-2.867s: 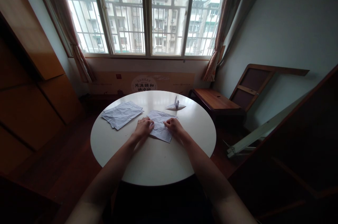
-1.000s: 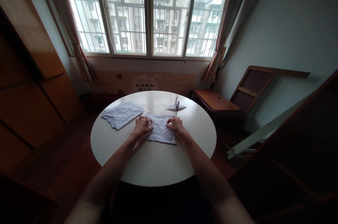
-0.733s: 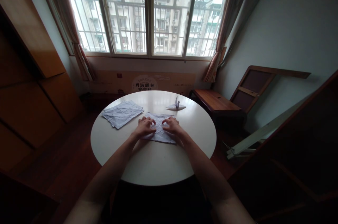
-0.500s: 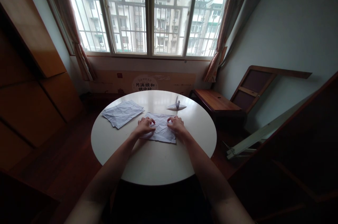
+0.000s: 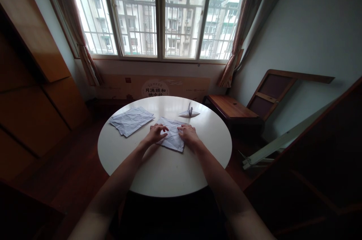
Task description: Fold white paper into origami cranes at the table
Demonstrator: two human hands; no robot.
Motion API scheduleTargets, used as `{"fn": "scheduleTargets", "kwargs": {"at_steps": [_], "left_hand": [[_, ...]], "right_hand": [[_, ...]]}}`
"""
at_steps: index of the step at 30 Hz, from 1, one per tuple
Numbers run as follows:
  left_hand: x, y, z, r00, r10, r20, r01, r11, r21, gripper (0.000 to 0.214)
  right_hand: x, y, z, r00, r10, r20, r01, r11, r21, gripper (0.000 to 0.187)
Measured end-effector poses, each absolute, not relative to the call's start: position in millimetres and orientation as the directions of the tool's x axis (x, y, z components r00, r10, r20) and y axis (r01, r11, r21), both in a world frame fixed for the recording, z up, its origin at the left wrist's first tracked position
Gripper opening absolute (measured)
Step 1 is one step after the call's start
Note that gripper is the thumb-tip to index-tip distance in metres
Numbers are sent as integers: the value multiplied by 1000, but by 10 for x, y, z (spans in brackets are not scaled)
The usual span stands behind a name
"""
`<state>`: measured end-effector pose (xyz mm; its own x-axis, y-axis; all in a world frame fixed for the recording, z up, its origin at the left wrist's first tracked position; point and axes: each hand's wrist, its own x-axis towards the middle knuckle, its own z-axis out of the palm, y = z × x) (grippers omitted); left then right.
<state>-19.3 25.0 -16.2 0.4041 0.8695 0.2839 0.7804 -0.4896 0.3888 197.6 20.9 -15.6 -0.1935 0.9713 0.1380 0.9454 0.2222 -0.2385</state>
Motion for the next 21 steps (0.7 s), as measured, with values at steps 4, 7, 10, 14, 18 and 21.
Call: {"fn": "scheduleTargets", "kwargs": {"at_steps": [4, 7, 10, 14, 18, 21], "left_hand": [[-192, 253, -169, 421, 873, 245, 777, -487, 399, 22], [-194, 264, -178, 413, 882, 227, 794, -471, 384, 19], [-191, 275, -185, 428, 874, 228, 782, -485, 391, 20], [-180, 265, -175, 444, 867, 226, 778, -498, 384, 22], [-184, 224, -143, 362, 904, 228, 831, -424, 360, 23], [-199, 214, -138, 304, 926, 225, 855, -369, 364, 23]], "right_hand": [[1921, 183, -104, -154, 966, 210, 971, 187, -149, 36], [1905, 175, -90, -154, 962, 226, 968, 193, -162, 36], [1918, 172, -104, -218, 947, 235, 942, 267, -203, 34], [1939, 175, -134, -290, 929, 229, 903, 345, -255, 35], [1941, 182, -147, -249, 947, 201, 923, 295, -246, 45], [1940, 185, -151, -201, 950, 240, 934, 260, -245, 51]]}}
